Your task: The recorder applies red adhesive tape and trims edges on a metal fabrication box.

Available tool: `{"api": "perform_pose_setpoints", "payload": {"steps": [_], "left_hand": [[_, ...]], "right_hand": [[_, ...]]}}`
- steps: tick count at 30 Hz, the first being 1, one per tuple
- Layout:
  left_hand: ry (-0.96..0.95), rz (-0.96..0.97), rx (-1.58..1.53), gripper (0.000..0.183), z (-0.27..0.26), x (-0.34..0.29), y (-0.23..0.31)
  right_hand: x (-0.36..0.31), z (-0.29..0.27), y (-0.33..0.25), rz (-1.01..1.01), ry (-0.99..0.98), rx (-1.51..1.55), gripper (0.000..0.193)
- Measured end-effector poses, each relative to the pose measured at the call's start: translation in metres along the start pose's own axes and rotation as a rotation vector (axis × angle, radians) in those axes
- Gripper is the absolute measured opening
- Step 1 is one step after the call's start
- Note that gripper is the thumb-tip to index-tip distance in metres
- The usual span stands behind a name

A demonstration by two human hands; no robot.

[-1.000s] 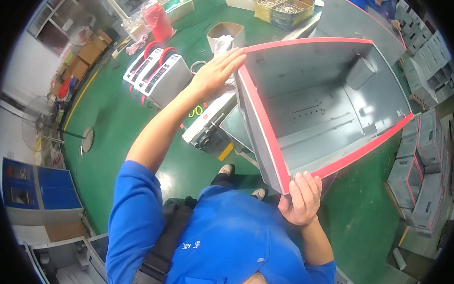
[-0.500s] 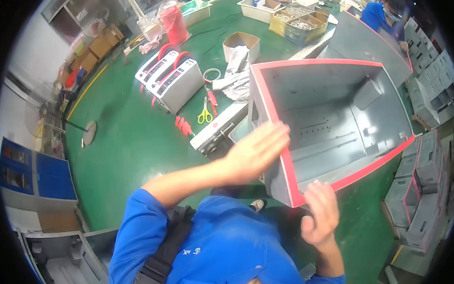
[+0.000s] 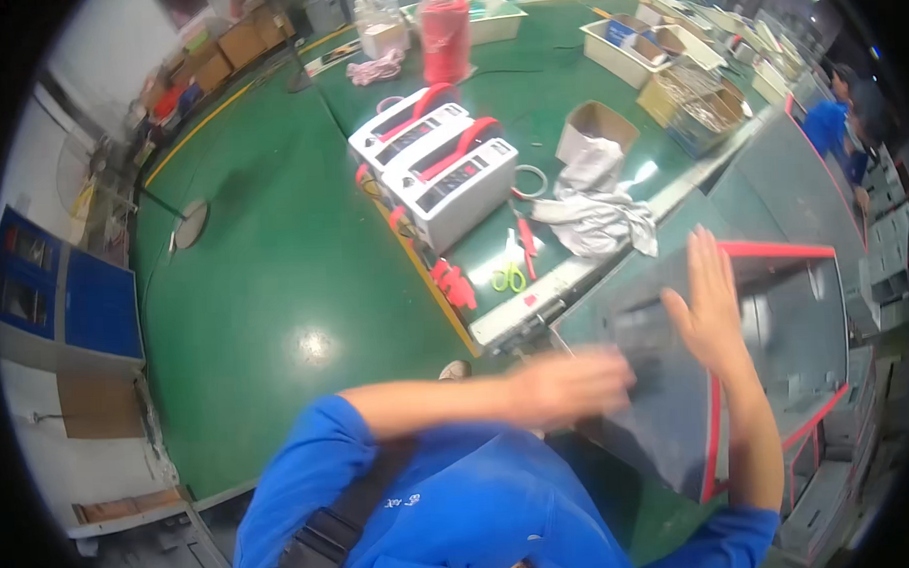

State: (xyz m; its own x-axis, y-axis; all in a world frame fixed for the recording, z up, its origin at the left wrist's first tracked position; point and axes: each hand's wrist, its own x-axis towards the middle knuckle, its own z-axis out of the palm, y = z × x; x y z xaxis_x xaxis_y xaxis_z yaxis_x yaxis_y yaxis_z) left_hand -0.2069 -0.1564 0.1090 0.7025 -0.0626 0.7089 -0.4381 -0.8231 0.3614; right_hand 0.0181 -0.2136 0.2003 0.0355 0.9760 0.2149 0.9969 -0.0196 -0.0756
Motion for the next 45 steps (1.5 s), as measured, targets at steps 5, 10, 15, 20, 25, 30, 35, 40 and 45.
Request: {"api": "perform_pose_setpoints", "payload": {"steps": [5, 10, 15, 20, 25, 30, 35, 40, 45], "left_hand": [[0.87, -1.033, 0.202, 0.034, -0.14, -0.143, -0.13], [0.66, -1.37, 0.091, 0.043, -0.156, -0.218, -0.187], [0.713, -1.343, -0.152, 0.023, -0.156, -0.251, -0.208], [0.299, -1.348, -0.27, 0.018, -0.157, -0.234, -0.169], [0.13, -1.231, -0.495, 0.01, -0.139, -0.174, -0.146], [-0.037, -1.024, -0.724, 0.007, -0.1, -0.101, -0.104], [-0.184, -0.828, -1.0, 0.006, -0.024, -0.013, 0.004], [-0.253, -0.597, -0.871, 0.009, 0.073, 0.015, 0.093], [-0.239, -0.666, -0.94, 0.022, 0.182, 0.052, 0.176]], "right_hand": [[-0.051, -0.034, -0.044, 0.198, -0.178, 0.125, 0.066], [-0.155, -0.04, -0.067, 0.61, 0.06, -0.025, 0.063], [-0.182, 0.009, -0.045, 0.816, 0.941, 0.488, 0.066], [-0.167, 0.017, -0.064, 0.585, 1.232, 0.711, 0.062], [-0.126, 0.022, -0.074, 0.71, 1.026, 0.228, 0.048], [-0.129, 0.018, -0.068, 0.76, 1.063, 0.199, 0.04], [-0.132, -0.007, -0.094, 0.301, 0.799, -0.009, 0.026], [-0.225, -0.002, -0.097, 0.363, 0.563, 0.633, 0.025], [-0.357, -0.015, -0.054, 0.445, 0.492, 0.76, 0.013]]}}
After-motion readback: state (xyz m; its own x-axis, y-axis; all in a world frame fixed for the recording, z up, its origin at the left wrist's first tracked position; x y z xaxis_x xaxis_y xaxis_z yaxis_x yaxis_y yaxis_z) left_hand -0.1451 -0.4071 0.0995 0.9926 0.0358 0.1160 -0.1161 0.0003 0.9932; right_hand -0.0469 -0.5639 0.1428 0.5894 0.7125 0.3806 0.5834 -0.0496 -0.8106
